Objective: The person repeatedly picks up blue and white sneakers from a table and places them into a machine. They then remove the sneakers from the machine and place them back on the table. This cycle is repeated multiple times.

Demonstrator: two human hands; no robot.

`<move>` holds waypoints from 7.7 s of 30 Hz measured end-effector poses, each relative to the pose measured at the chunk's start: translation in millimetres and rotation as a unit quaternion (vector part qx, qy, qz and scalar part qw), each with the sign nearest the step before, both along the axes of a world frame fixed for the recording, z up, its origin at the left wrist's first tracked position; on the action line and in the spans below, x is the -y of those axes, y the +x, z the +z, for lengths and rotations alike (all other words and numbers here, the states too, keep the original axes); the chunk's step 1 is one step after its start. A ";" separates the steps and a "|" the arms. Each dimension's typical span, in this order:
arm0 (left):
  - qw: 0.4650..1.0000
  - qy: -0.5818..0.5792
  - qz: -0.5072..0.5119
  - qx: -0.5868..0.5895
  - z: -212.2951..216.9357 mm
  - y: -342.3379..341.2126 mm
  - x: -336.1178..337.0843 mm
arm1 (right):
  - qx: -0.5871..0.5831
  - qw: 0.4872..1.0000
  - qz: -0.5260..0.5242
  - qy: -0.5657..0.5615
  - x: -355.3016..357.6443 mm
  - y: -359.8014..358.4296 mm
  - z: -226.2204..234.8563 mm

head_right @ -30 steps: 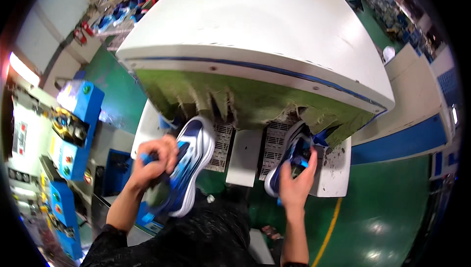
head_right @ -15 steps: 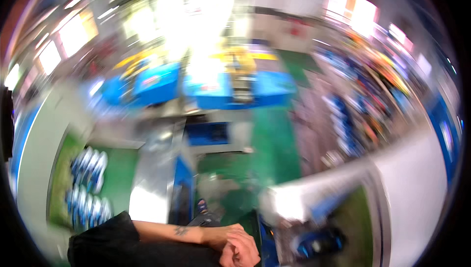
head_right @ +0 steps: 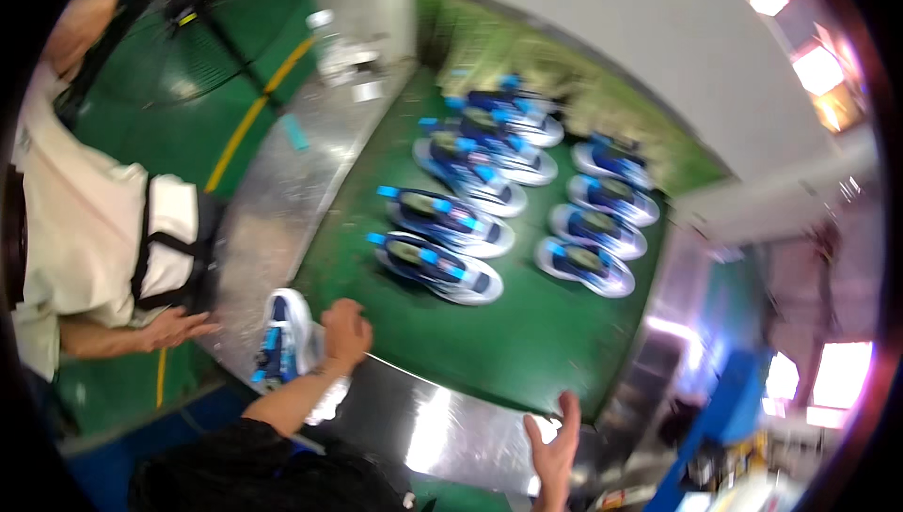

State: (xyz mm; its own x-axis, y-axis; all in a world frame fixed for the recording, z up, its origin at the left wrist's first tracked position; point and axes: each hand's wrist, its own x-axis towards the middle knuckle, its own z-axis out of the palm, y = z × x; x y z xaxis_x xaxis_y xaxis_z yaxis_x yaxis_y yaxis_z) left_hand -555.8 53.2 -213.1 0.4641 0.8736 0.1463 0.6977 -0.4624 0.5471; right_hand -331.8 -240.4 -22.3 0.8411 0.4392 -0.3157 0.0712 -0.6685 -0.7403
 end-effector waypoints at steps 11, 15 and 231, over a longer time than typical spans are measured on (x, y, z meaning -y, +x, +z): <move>0.998 -0.033 -0.024 0.043 7.6 30.6 -11.6 | 0.122 0.891 0.436 0.038 -311.9 61.6 -119.3; 1.000 -0.012 -0.017 0.013 13.5 14.1 -6.3 | 0.098 0.929 0.356 -0.027 -293.8 11.9 -111.4; 0.929 -0.294 0.054 0.217 203.3 -89.7 3.7 | 0.078 0.981 -0.178 -0.015 157.2 -63.0 20.4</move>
